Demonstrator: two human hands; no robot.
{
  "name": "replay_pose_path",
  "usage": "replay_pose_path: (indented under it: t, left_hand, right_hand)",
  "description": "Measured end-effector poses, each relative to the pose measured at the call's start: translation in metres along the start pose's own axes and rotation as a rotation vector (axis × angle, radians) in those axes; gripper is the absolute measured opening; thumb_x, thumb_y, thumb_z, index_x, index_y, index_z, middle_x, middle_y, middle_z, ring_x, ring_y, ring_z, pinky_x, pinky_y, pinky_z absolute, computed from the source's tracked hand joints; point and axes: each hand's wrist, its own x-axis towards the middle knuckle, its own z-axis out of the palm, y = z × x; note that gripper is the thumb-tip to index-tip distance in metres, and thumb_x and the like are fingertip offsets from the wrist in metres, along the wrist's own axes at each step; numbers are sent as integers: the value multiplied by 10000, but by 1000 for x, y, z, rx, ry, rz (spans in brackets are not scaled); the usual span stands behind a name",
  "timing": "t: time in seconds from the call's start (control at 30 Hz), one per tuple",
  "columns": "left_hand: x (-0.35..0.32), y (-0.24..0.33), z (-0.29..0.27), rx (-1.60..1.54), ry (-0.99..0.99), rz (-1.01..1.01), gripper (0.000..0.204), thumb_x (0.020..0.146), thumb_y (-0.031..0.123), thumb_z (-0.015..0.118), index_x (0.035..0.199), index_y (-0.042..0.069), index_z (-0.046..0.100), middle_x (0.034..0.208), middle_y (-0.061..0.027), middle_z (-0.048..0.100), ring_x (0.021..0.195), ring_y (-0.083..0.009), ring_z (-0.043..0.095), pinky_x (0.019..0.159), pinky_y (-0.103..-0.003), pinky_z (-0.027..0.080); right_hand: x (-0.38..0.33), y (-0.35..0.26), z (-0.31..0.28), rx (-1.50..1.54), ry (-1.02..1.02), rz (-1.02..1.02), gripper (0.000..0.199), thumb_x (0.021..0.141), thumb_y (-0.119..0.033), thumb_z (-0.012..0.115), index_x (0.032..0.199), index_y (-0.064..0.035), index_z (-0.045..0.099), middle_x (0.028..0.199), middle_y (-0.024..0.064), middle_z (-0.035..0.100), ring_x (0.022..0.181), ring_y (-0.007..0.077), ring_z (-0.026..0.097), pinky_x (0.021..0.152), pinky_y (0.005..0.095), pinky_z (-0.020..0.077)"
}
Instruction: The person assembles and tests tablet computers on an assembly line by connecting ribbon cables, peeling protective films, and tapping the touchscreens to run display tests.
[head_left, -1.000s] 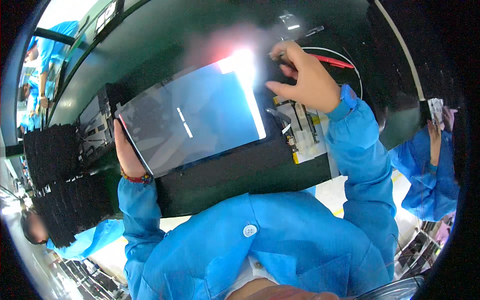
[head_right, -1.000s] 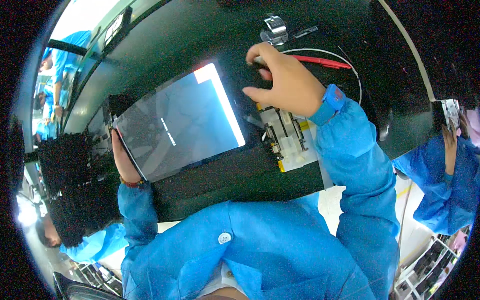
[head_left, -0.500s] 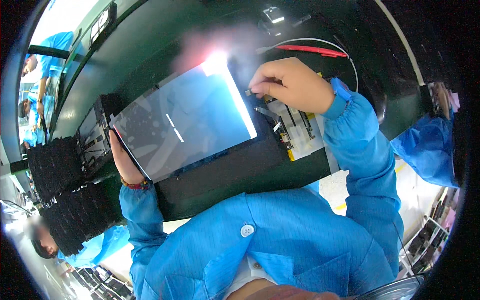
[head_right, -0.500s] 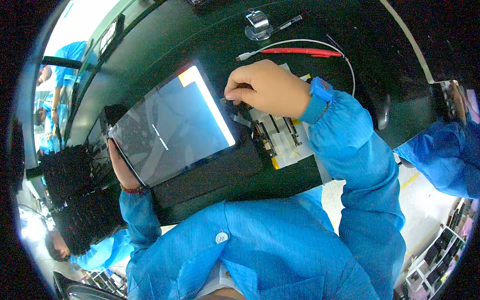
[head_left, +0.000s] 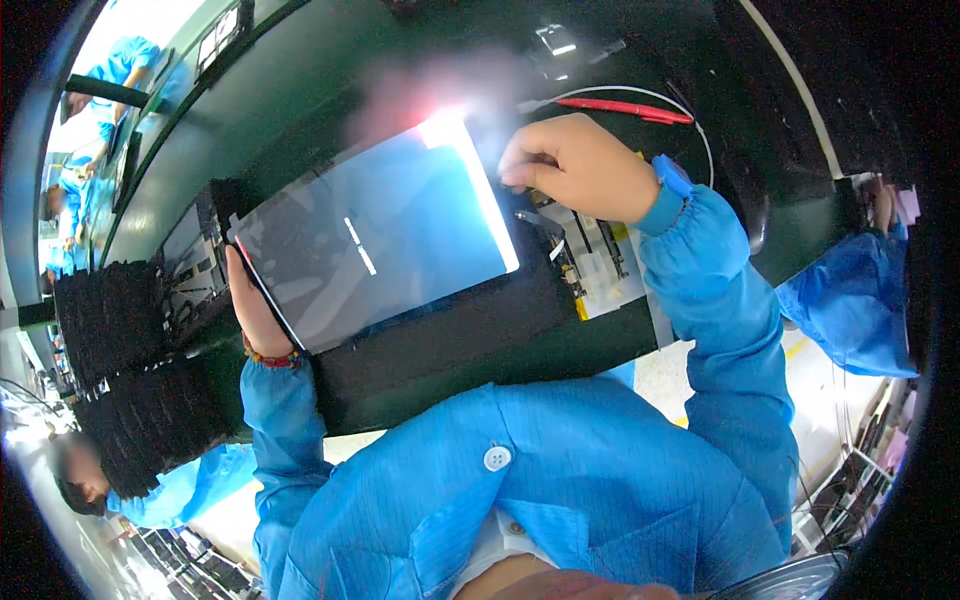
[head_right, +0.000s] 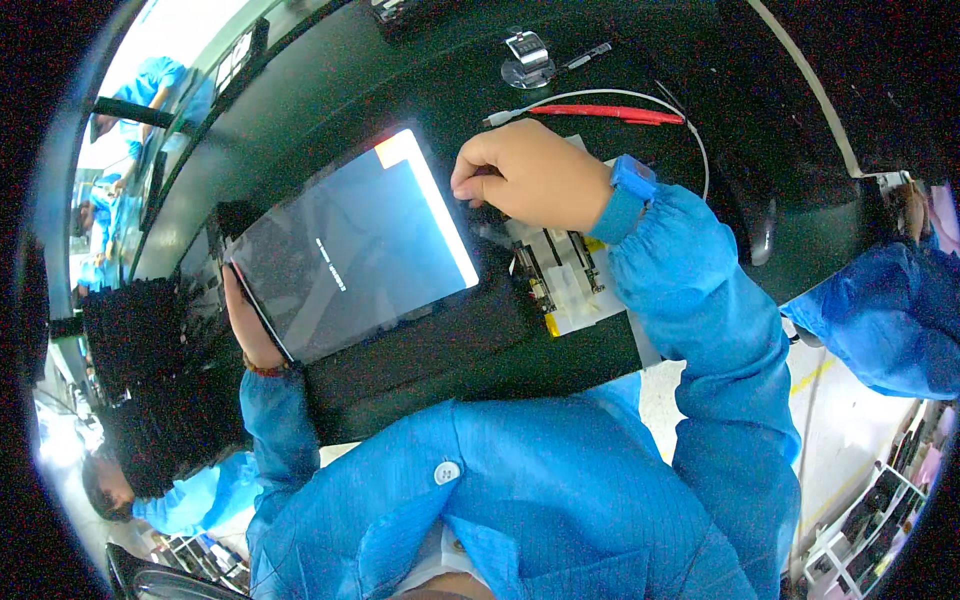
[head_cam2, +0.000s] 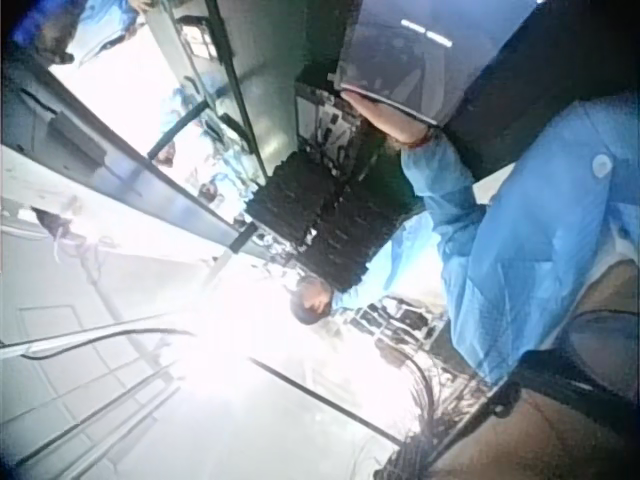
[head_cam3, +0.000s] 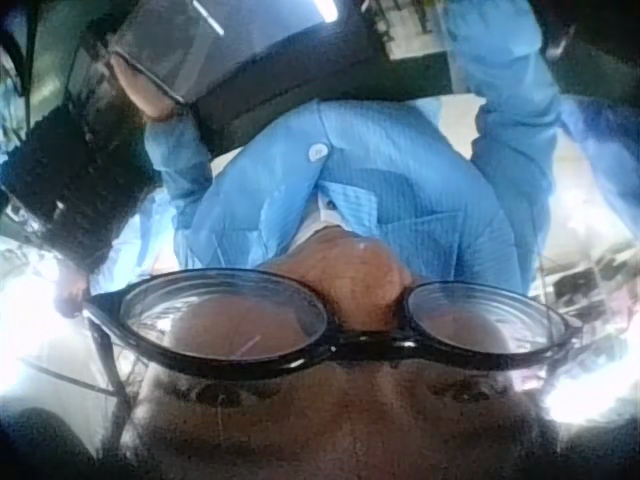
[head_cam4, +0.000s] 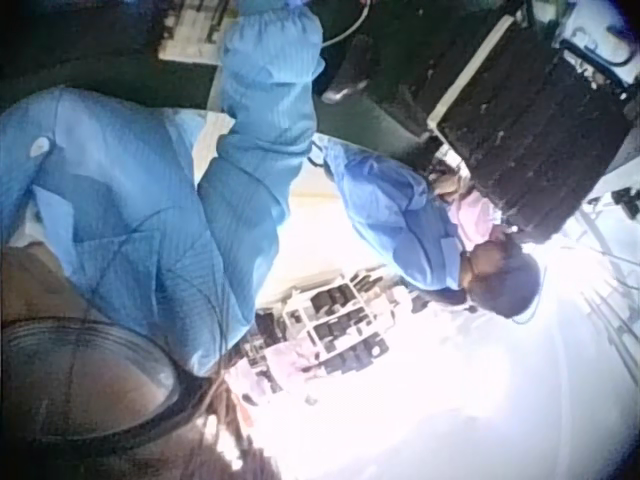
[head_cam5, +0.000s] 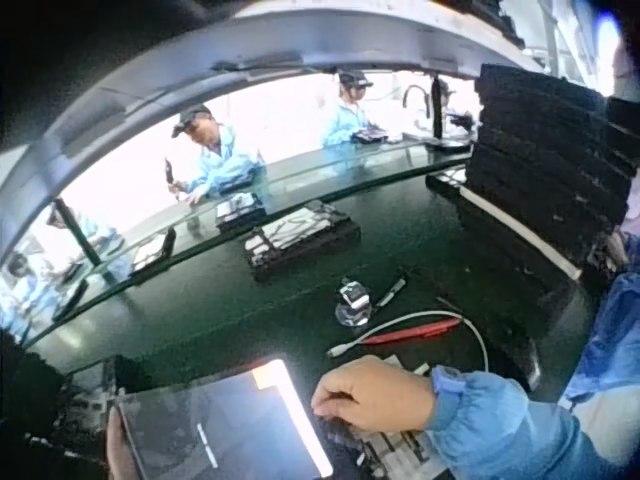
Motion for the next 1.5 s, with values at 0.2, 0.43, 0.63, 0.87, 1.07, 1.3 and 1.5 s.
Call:
replay_pose_path:
  t: [0.2,0.43,0.63,0.87,1.07,1.3,1.5]
  left_hand:
    - [2,0,-3,21,103,-28,523,951,438,306,1258,50,475,1230,-115,530,1065,-289,539,911,-421,431]
    - [-1,0,-4,-10,82,-62,571,937,488,317,1248,35,476,1195,-141,544,1022,-306,557,885,-417,447]
    - [5,-4,-20,-35,150,-57,517,921,479,400,1153,41,548,1086,-109,605,941,-243,594,842,-365,475]
    - [6,-2,-18,-75,148,-88,486,927,472,391,1123,62,566,1034,-112,625,844,-248,620,756,-378,503]
    - [1,-2,-14,-141,108,-127,469,930,460,397,1121,65,563,1006,-105,630,843,-239,619,760,-367,501]
    - [4,-1,-13,-135,94,-125,504,937,457,377,1144,34,555,1076,-102,616,924,-226,603,837,-351,474]
    - [1,1,-12,-83,79,-91,490,931,454,394,1156,48,551,1099,-105,606,955,-252,596,849,-392,474]
  right_hand:
    - [-2,2,9,31,50,29,117,790,-107,624,842,-3,634,726,93,651,656,158,610,599,291,476]
    - [-3,-9,10,52,38,225,117,796,-113,628,856,-13,636,805,121,638,707,185,609,640,309,476]
    - [-64,-22,-25,-765,545,-94,225,810,-185,626,1000,-63,630,961,150,626,935,326,575,833,389,443]
    - [-158,29,-47,-1211,700,417,366,857,-321,564,1168,-129,587,1243,133,522,1155,337,452,992,421,334]
    - [-164,37,-50,-1137,695,402,311,822,-182,587,1121,-99,611,1201,142,550,1117,333,487,969,415,368]
    - [-154,7,-34,-1137,792,292,277,818,-138,577,1085,-77,619,1190,159,552,1109,323,501,969,405,363]
    - [-100,-71,52,-887,413,-106,301,710,-174,694,1005,-136,647,1230,80,519,1203,341,393,999,491,302]
